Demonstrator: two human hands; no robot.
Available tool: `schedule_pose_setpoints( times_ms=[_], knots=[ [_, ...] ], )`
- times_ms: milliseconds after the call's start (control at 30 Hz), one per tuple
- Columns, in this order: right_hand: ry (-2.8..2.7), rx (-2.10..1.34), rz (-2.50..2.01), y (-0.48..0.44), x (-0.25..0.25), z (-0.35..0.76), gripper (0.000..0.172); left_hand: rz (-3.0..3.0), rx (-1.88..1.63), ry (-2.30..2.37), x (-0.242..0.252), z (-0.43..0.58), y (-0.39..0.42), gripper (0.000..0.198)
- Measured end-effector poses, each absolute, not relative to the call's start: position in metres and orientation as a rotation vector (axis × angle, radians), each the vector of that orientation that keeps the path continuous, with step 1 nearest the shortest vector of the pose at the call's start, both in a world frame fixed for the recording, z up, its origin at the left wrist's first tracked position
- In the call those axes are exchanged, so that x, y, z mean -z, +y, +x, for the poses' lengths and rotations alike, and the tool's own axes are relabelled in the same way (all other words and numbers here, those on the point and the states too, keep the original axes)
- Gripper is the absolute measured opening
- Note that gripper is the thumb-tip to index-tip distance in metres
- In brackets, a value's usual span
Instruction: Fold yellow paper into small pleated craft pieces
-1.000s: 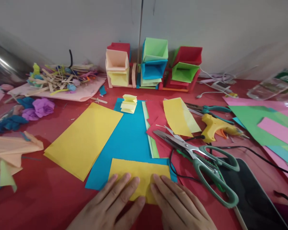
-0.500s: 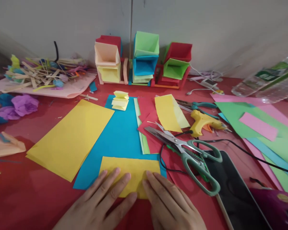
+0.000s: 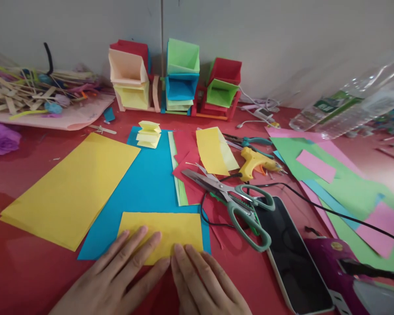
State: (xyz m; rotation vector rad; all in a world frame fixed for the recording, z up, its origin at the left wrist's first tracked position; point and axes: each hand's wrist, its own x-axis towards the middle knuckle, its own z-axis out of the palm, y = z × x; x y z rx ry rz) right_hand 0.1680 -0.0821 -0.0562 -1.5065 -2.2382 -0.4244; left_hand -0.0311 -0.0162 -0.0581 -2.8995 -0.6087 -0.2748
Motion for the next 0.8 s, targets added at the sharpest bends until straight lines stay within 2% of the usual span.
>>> schedule_pose_setpoints(
  times_ms=[600,800],
  knots=[
    [-2.216,0.334,-1.636,-0.103,0.05,0.195,0.035,-2.883,0.233,-0.678,0.037,-0.056,-0.03,0.078],
    [-2.229,0.462,-1.655,-0.095,0.045,0.177,0.032,-2.837,0.259,-0.843,0.038,-0.071,-0.044,0.085]
  ],
)
